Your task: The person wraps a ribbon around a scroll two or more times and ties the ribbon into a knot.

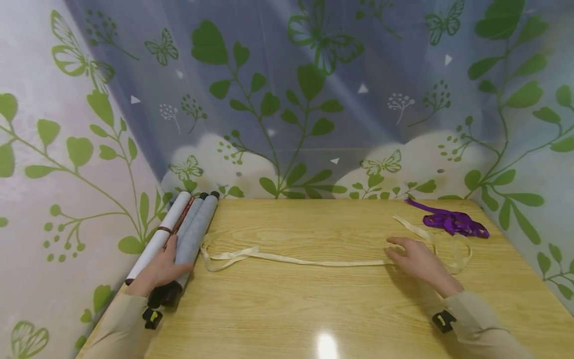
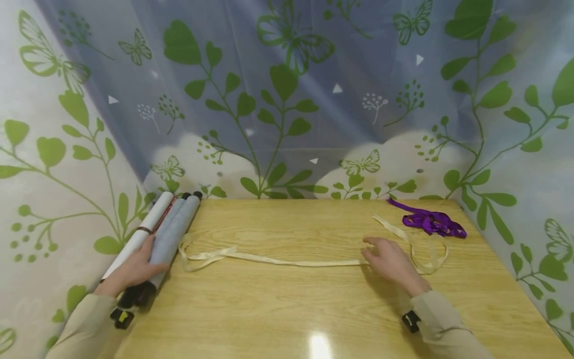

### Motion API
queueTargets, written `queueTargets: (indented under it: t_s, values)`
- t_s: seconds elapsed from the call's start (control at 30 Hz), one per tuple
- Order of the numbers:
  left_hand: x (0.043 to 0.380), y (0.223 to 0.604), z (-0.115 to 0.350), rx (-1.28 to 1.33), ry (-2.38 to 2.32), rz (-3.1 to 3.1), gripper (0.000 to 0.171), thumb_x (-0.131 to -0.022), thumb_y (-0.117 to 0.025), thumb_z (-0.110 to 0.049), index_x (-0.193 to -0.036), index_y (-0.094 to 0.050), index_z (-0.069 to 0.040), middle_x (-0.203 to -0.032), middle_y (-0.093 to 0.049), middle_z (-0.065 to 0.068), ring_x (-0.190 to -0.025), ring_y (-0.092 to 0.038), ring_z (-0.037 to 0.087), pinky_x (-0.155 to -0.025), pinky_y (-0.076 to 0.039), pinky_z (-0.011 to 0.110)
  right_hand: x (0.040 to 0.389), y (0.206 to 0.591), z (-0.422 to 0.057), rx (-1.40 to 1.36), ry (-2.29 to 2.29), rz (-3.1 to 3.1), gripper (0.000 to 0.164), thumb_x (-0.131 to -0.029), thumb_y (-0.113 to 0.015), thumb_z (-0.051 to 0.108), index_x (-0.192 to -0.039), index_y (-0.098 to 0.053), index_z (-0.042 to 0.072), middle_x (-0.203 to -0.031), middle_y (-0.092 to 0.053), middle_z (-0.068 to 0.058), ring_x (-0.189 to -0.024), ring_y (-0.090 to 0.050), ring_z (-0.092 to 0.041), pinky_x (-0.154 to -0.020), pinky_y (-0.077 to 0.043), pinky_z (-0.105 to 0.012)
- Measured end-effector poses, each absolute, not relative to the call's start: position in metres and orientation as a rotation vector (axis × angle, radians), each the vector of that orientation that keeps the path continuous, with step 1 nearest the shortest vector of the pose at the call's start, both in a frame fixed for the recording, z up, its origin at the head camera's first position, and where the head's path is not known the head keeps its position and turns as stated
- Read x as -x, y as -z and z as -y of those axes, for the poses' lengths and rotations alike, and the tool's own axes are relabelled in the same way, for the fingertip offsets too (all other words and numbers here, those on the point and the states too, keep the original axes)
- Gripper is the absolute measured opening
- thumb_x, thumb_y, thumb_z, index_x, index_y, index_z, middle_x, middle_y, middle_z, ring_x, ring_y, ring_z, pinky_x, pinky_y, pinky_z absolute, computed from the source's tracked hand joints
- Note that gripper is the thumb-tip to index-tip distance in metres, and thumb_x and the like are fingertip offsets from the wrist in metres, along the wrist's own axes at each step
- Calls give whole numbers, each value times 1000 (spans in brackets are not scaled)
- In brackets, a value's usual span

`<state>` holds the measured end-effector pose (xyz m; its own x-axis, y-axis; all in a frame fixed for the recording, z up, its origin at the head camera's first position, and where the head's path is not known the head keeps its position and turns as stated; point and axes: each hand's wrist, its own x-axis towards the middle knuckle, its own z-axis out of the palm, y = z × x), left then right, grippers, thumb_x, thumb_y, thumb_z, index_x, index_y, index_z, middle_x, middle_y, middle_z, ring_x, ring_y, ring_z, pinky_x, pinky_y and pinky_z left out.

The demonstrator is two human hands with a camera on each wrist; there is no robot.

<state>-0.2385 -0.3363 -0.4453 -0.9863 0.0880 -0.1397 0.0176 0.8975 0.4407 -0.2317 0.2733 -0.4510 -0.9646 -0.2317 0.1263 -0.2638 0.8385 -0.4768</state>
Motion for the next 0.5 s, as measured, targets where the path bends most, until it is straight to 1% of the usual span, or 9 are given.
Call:
queueTargets:
  t_s: [0.13, 0.23, 0.5]
  values:
    - [238, 444, 335, -106, -726, -2946, 101, -89, -63, -35, -149, 1, 16, -148, -16, 47, -132, -29, 61, -105, -33, 65, 233, 451, -273, -405, -787, 2926, 43, -98, -59, 24, -131, -58, -2, -129, -61, -25, -115, -58, -46, -94, -45, -60]
    - [236, 443, 334, -98, -764, -2966, 99, -89, -62, -35, -150, -1, 15, -147, -21, 47, -130, -34, 60, -104, -35, 64, 233, 450, -271, -409, -790, 2909, 42, -98, -59, 24, -131, -59, -2, -129, -61, -25, -116, -58, -46, -95, -45, -60]
    - [230, 437, 324, -37, -855, -2973, 103, -90, -63, -43, -153, 1, 7, -151, -22, 41, -133, -34, 56, -104, -35, 64, 233, 450, -270, -396, -784, 2895, 42, -98, -58, 27, -130, -60, 0, -129, -62, -24, -116, -58, -45, -95, -45, -60]
